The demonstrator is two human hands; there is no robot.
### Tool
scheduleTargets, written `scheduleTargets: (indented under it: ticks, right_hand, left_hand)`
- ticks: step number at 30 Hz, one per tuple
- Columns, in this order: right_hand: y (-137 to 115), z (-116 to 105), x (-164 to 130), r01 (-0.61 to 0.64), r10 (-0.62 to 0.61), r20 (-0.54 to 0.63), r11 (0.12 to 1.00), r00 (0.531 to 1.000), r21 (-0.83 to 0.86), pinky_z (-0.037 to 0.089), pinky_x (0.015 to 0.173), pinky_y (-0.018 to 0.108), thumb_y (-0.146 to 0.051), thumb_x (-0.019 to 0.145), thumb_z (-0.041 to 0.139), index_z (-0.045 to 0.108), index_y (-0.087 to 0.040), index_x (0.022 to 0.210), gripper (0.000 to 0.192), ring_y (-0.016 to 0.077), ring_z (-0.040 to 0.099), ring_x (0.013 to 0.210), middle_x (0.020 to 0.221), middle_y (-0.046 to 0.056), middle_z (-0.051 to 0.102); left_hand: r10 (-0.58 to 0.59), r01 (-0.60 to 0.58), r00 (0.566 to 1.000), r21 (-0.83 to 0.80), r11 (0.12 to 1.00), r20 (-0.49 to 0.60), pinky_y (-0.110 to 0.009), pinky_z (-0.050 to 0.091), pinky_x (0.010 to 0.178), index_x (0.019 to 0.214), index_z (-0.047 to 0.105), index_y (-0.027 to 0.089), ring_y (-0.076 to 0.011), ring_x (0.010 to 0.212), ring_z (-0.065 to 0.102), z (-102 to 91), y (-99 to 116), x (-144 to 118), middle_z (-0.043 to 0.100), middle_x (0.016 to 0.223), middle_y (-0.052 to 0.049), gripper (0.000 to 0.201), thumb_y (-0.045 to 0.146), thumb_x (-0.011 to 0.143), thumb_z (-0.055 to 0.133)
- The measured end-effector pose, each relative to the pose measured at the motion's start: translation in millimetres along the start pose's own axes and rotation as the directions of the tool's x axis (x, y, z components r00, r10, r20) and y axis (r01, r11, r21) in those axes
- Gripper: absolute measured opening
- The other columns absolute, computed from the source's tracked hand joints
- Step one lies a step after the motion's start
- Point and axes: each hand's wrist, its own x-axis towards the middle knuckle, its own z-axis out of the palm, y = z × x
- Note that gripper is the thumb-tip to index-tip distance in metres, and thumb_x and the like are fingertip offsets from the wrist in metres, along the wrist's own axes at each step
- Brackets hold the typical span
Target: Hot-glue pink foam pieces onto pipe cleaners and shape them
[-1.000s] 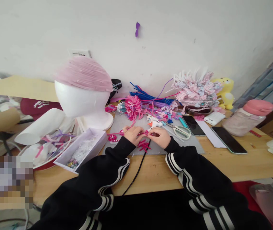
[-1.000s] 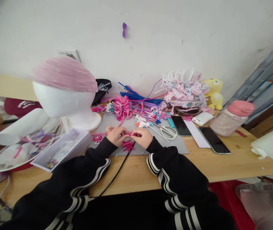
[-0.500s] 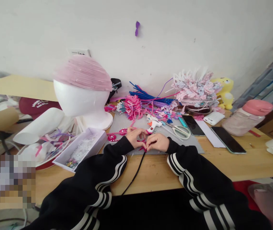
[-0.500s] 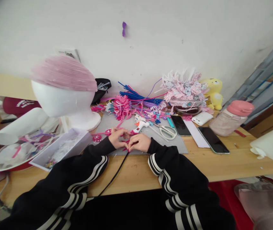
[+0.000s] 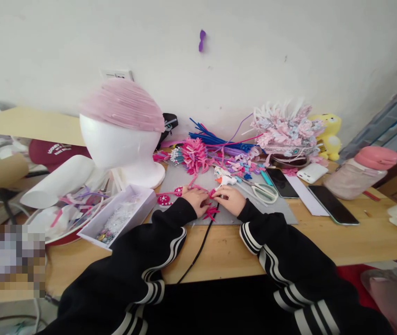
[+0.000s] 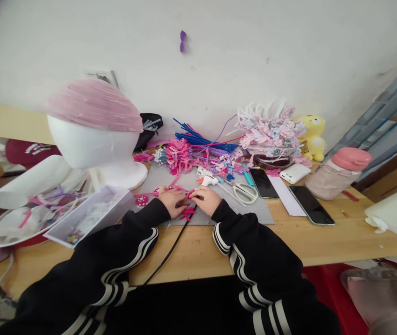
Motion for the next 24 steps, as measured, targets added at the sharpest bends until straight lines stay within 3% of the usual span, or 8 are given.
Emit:
scheduleTargets:
  ticks: [3,6,11,18,24]
  right_hand:
    - [-1.3,-1.4,0.7,-0.063,0.063,-0.025,0.998,0.998,-0.002,0.038,0.049,0.021,-0.01,0.065,0.058,0.061,-0.014,0.066,0.005,0.007,0.043,0.05,0.07,0.002,0.056]
    - [-2.9,-2.9,1.5,-0.1,0.1,-0.071,0.995,0.992,0.001,0.038,0.049,0.021,-0.013,0.064,0.059,0.06,-0.014,0.068,0.004,0.0063,0.041,0.048,0.07,0.002,0.056]
    - [-3.3,-3.0,1.3,-0.119,0.125,-0.078,0.99,0.989,0.081,0.038,0.047,0.022,-0.022,0.066,0.06,0.062,-0.013,0.081,0.018,0.0068,0.041,0.048,0.073,0.004,0.057]
    - [-8.5,-2.1,-0.1,-0.111,0.116,-0.01,0.974,0.993,0.198,0.038,0.052,0.022,-0.022,0.069,0.056,0.064,-0.015,0.071,0.011,0.009,0.046,0.053,0.069,0.003,0.061]
    - [-9.1,-6.2,0.5,-0.19,0.216,-0.132,0.964,0.967,0.188,0.037,0.051,0.023,-0.025,0.068,0.056,0.063,-0.014,0.068,0.013,0.0088,0.043,0.05,0.062,0.002,0.059]
  left_hand:
    - [-0.006,0.006,1.0,0.001,1.0,0.006,-0.037,0.023,0.072,0.06,0.051,0.017,-0.0185,0.077,0.053,1.8,0.9,0.8,0.062,0.071,-0.001,0.012,0.027,0.066,0.048]
    - [-0.057,0.056,0.996,-0.016,0.998,-0.064,-0.037,0.023,0.073,0.061,0.051,0.017,-0.0171,0.075,0.054,3.1,1.2,1.5,0.062,0.07,0.0,0.012,0.025,0.068,0.047]
    - [-0.137,0.125,0.98,-0.085,0.989,-0.144,-0.035,0.023,0.075,0.07,0.052,0.017,-0.0157,0.077,0.056,3.4,1.0,3.9,0.064,0.077,-0.001,0.016,0.027,0.078,0.041]
    - [-0.067,0.044,0.98,-0.126,0.991,-0.19,-0.033,0.024,0.075,0.074,0.051,0.018,-0.0137,0.073,0.056,6.9,1.3,5.2,0.065,0.075,0.0,0.015,0.026,0.08,0.04]
    - [-0.069,0.051,0.973,-0.085,0.995,-0.222,-0.033,0.023,0.072,0.074,0.053,0.018,-0.0138,0.069,0.055,2.5,2.1,2.0,0.064,0.072,0.001,0.015,0.029,0.077,0.043]
